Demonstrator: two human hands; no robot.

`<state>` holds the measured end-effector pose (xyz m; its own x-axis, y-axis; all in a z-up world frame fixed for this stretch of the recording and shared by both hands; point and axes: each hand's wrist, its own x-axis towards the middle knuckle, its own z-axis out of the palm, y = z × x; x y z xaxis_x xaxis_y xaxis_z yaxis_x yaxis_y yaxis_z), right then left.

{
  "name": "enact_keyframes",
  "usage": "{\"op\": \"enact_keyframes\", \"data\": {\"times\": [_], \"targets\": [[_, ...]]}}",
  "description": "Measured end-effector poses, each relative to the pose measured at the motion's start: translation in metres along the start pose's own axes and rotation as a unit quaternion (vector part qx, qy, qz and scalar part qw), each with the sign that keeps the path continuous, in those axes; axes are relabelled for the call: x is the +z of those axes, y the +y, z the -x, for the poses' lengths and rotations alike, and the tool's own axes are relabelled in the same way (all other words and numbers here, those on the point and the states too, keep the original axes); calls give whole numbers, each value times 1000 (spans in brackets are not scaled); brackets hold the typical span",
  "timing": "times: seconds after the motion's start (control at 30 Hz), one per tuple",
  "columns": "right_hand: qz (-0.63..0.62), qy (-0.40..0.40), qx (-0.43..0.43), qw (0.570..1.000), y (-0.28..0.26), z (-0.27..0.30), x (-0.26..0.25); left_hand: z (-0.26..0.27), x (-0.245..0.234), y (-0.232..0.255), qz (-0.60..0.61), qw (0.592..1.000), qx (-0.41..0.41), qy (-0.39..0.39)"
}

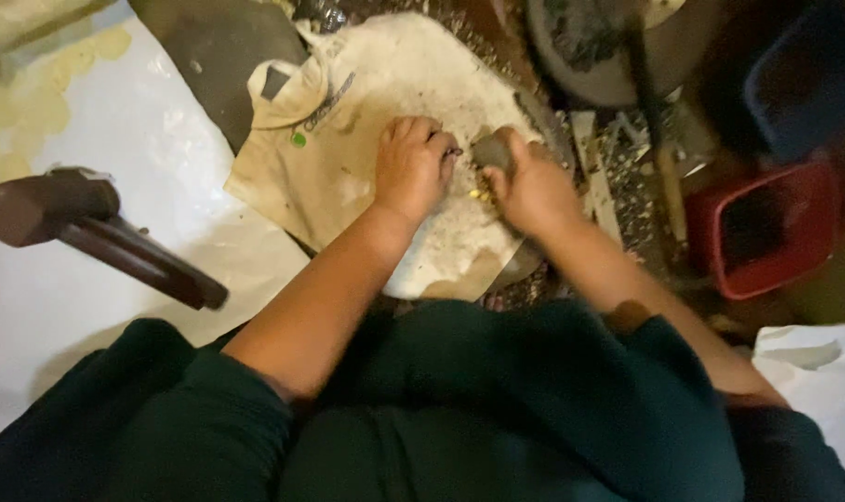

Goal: Cracking roasted nuts with a stone and then flattening them using a wooden hammer on a floor-based setup.

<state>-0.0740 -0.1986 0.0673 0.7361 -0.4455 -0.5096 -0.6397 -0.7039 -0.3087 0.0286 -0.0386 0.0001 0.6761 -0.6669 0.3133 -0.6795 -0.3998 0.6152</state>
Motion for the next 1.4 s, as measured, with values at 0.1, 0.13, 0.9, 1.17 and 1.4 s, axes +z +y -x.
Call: {"op": "enact_keyframes", "data": {"times": [0.1, 0.13, 0.9, 1.17, 1.4], "targets": [[117, 52, -88, 988, 9, 26, 18, 4, 9, 1, -15, 1000, -20, -8], [119, 56, -90, 987, 14, 26, 19, 1, 8, 5, -15, 1000, -19, -2], [-20, 75, -99, 992, 11, -14, 3, 0, -2, -1, -17, 1000, -17, 11], [49, -12, -37, 998, -20, 25, -15, 4, 2, 8, -21, 996, -85, -21], [107, 74, -152, 980, -27, 11, -2, 5, -12, -9, -44, 999, -31, -7]]}}
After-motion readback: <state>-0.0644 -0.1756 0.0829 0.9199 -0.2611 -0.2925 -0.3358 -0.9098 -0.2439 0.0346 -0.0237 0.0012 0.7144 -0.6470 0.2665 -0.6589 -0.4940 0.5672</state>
